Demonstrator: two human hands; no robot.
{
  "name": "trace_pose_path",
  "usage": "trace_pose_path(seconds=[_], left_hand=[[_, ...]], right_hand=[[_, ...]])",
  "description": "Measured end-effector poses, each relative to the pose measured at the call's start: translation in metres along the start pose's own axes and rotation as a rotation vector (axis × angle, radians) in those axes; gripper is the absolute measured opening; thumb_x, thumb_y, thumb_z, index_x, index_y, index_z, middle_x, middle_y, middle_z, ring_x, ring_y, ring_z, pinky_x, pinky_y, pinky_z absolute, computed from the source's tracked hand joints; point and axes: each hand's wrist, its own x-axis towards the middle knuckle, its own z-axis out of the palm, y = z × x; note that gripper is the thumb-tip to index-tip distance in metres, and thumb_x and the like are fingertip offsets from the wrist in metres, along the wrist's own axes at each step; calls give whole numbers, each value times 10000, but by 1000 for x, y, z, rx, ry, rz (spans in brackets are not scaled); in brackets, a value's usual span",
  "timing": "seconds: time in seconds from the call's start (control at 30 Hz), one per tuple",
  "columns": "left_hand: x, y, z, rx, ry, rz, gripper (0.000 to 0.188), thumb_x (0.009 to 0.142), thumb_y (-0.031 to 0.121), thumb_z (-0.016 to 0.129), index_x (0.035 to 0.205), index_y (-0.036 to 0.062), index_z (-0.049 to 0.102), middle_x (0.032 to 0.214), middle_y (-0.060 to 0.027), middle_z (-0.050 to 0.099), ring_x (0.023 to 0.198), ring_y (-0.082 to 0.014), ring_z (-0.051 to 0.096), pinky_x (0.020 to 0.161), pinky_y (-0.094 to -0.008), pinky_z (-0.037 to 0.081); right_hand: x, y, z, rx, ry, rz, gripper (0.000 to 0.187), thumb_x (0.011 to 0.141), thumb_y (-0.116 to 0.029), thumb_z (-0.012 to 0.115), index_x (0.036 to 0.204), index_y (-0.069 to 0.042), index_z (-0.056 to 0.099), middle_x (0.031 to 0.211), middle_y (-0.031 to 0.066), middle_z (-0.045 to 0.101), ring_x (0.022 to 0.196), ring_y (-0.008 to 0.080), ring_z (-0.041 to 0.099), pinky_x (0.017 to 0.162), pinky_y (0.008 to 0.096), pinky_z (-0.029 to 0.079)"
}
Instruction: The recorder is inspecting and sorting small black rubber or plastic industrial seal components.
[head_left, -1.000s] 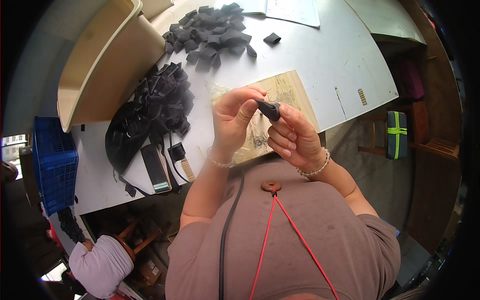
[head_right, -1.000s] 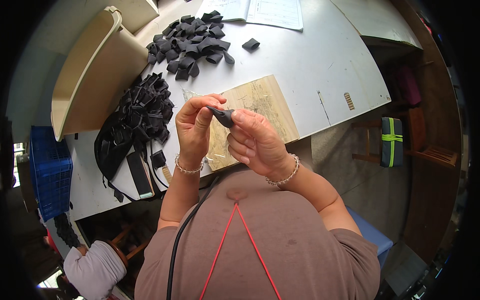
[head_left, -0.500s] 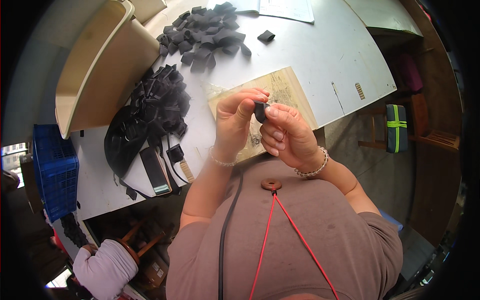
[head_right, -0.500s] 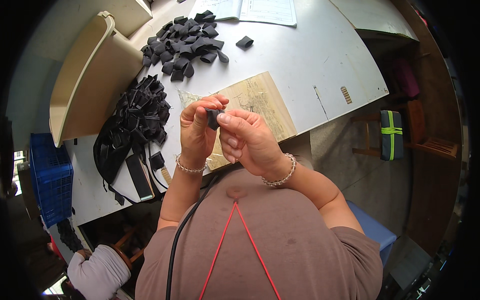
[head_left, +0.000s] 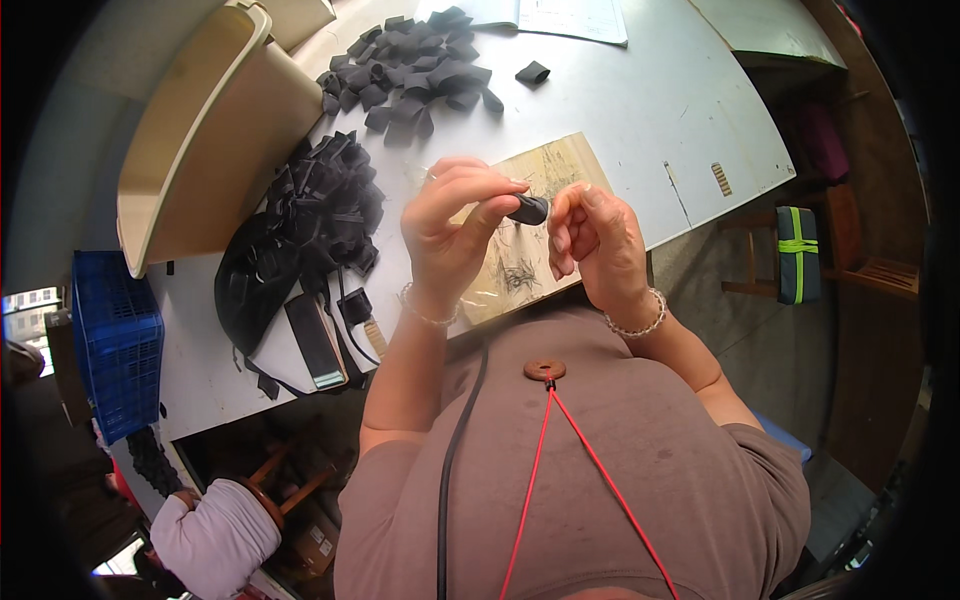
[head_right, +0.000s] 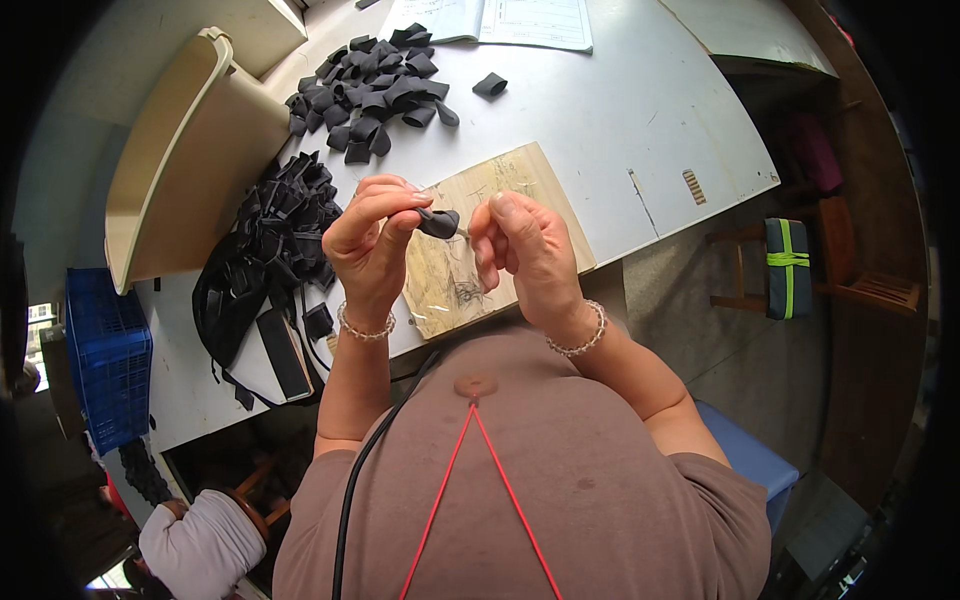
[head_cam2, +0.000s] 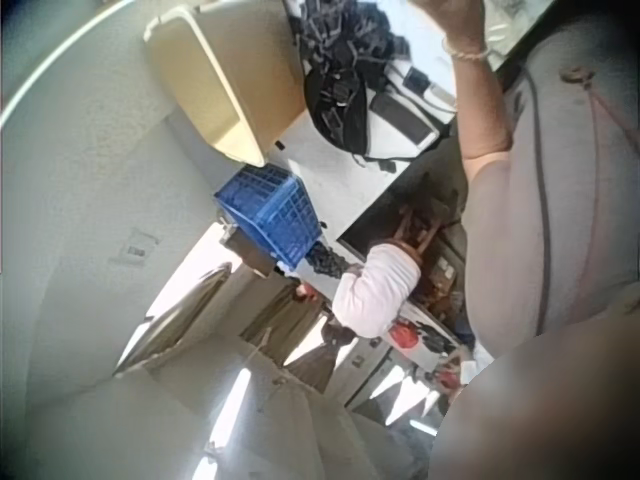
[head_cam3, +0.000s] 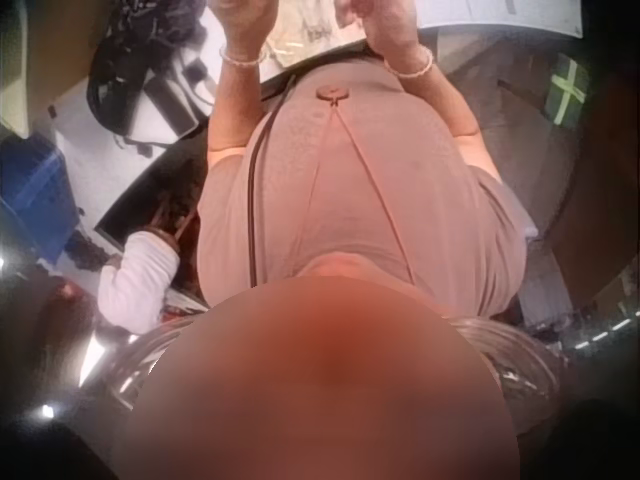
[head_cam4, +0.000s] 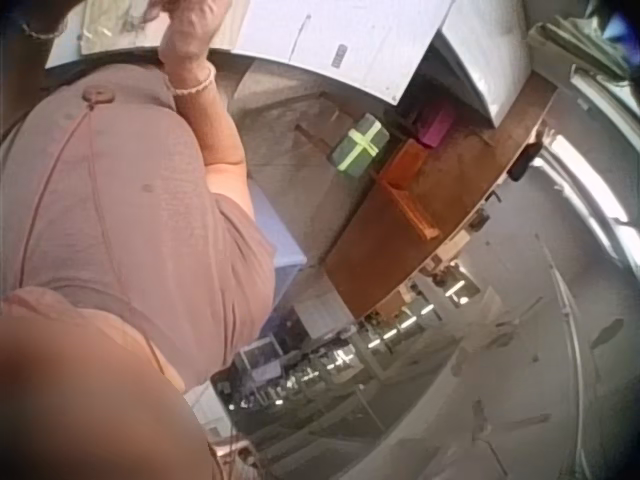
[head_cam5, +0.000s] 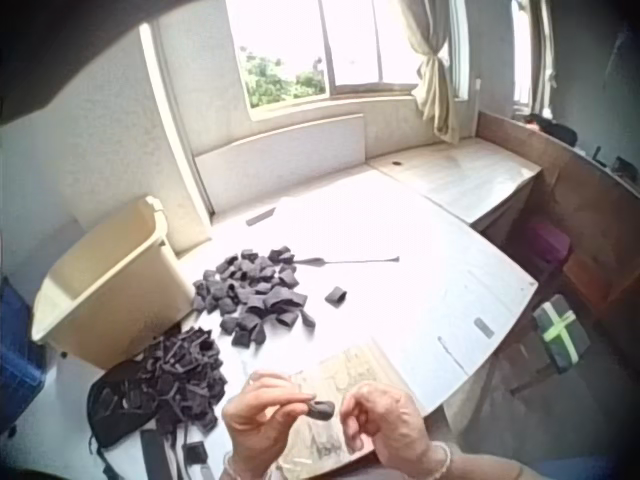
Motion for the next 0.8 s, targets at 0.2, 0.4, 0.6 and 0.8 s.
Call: trace_pose_path(seconds=[0.2, 0.4, 0.6, 0.8], left_hand=[[-1, 1, 1, -29, 36, -41, 96, 783, 109, 699, 856, 51, 675, 790, -30, 665, 764, -164, 570, 716, -272, 427], [-3, 0, -2, 78, -17, -35, 111, 772, 103, 710, 859, 47, 669, 794, -32, 655, 783, -161, 571, 706, -259, 434], [-4, 0, -1, 38, 15, -69, 121, 774, 101, 712, 853, 39, 644, 793, -36, 652, 782, -164, 569, 704, -264, 442], [-6, 1, -1, 1, 5, -151, 130, 775, 108, 714, 852, 35, 640, 799, -38, 654, 784, -161, 571, 709, -259, 444]], right_hand=[[10, -2, -2, -85, -54, 82, 199, 876, -188, 622, 931, 3, 605, 677, 22, 556, 503, 56, 510, 455, 189, 441], [9, -1, 4, -382, 15, -449, 265, 779, -107, 715, 1005, 4, 633, 871, 68, 595, 612, 79, 557, 542, 201, 469], [14, -1, -2, -1013, -8, -921, 228, 669, 18, 747, 879, -39, 680, 802, 60, 611, 641, 137, 577, 538, 242, 468], [8, 2, 5, -864, 171, -883, 242, 670, 37, 736, 892, -36, 674, 852, 83, 609, 649, 164, 588, 560, 255, 496]])
